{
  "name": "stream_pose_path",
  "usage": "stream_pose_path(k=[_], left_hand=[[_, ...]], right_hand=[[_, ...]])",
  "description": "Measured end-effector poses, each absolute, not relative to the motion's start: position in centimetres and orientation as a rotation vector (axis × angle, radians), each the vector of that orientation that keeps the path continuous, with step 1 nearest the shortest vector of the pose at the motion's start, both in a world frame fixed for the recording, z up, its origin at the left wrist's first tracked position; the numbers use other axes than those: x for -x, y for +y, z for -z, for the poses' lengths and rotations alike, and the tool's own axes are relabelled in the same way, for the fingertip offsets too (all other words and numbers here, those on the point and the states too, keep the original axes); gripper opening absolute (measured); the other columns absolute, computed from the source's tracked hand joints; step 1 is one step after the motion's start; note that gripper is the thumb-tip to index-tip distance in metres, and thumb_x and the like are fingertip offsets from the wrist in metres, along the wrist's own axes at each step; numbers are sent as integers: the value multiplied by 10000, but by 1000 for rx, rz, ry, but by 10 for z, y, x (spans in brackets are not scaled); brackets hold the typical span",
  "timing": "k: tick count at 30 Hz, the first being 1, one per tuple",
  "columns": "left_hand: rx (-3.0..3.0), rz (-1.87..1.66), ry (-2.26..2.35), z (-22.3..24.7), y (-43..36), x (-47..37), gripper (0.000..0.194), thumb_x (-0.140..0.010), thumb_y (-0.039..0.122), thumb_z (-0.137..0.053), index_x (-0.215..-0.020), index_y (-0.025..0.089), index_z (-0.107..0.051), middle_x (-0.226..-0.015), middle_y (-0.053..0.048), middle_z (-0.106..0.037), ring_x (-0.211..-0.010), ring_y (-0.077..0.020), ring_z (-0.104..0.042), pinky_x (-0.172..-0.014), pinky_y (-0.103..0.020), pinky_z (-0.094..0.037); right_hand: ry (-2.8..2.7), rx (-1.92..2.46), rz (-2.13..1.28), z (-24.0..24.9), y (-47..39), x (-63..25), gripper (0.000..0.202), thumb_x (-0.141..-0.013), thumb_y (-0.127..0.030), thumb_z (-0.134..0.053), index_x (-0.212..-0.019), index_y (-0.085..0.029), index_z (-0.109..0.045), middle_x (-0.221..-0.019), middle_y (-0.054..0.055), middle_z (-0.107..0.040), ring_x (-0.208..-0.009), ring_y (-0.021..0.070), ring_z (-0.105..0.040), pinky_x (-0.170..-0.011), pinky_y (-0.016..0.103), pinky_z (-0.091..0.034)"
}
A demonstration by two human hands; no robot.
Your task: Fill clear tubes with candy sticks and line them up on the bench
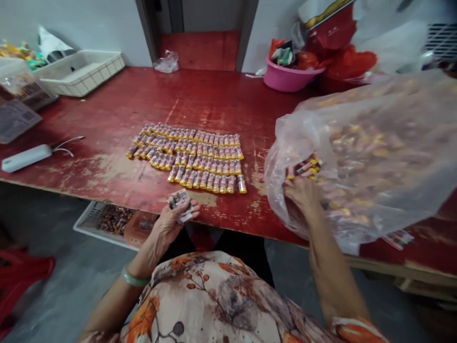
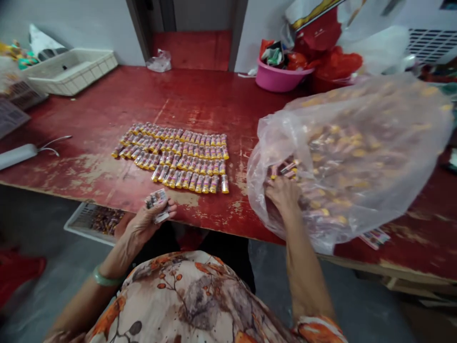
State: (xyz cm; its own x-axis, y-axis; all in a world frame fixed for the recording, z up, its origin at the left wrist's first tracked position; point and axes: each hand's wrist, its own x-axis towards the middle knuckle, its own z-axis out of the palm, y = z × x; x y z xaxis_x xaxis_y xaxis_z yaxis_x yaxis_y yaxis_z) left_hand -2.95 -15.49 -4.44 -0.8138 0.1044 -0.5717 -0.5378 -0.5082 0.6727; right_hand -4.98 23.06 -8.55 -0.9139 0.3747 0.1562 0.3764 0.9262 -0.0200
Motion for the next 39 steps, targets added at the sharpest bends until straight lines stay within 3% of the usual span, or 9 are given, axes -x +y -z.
stream_pose_path(k=[5, 9, 12, 15, 19, 26, 31, 34, 39], left_hand=[[527, -2362, 1283, 51, -135, 24, 377, -519, 138, -867, -831, 94, -661, -771, -71, -697, -665, -184, -676, -649, -289, -592], [479, -2361, 1241, 53, -113, 18, 463, -471, 145, -892, -875, 124, -668, -810, -41, -701, -675, -150, -657, -674, -281, -575], [487, -2312, 1239, 51, -103, 13, 473, -438, 160, -905, -846, 109, -672, -804, -55, -702, -672, -150, -650, -680, -278, -558], [474, -2300, 1207, 50, -101, 8, 474, -413, 174, -914, -816, 93, -678, -786, -67, -700, -665, -156, -645, -681, -276, -543], [456, -2333, 1140, 54, -107, 4, 425, -486, 212, -898, -839, 109, -686, -814, -58, -699, -688, -145, -645, -686, -258, -536], [448, -2291, 1212, 59, -115, 6, 381, -553, 247, -865, -871, 127, -692, -849, -67, -711, -680, -171, -659, -658, -303, -568], [509, -2382, 1241, 58, -116, 9, 456, -458, 198, -899, -848, 108, -680, -834, -67, -709, -704, -178, -661, -688, -312, -566], [586, -2411, 1237, 60, -118, 10, 497, -434, 198, -907, -863, 114, -669, -846, -67, -709, -721, -193, -664, -696, -344, -571], [663, -2499, 1214, 60, -119, 9, 512, -408, 195, -912, -852, 123, -667, -819, -41, -700, -688, -164, -646, -687, -309, -551]], right_hand=[[-2176, 548, -1060, 67, 207, 3, 263, -809, -405, -520, -733, -155, -543, -830, 218, -596, -787, 293, -608, -600, 425, -392], [-1842, 159, -2097, 54, 130, -29, 114, -759, -297, -475, -713, -198, -444, -773, 94, -526, -517, 125, -464, -428, 298, -365], [-1651, 23, -2520, 57, 69, -31, 175, -686, -243, -568, -829, -208, -475, -715, -1, -415, -490, 97, -379, -358, 212, -285], [-1694, 118, -2548, 67, 35, -25, 295, -685, -253, -676, -925, -201, -512, -728, -29, -453, -484, 67, -370, -378, 183, -307], [-1783, 294, -2362, 76, 24, -19, 328, -615, -270, -781, -839, -170, -563, -773, 0, -580, -531, 66, -451, -412, 163, -333], [-1785, 431, -2404, 74, 21, -15, 317, -553, -255, -776, -759, -165, -552, -633, -38, -554, -434, 52, -396, -369, 165, -300], [-1874, 353, -2420, 80, 27, -19, 325, -621, -290, -785, -819, -167, -558, -676, -28, -549, -481, 63, -413, -405, 175, -322], [-1951, 219, -2391, 82, 37, -26, 255, -746, -312, -721, -910, -179, -579, -747, -16, -533, -529, 73, -437, -458, 196, -360], [-2235, -160, -1942, 73, 49, -43, 178, -886, -277, -563, -1038, -198, -610, -999, 66, -544, -782, 157, -560, -654, 287, -477]])
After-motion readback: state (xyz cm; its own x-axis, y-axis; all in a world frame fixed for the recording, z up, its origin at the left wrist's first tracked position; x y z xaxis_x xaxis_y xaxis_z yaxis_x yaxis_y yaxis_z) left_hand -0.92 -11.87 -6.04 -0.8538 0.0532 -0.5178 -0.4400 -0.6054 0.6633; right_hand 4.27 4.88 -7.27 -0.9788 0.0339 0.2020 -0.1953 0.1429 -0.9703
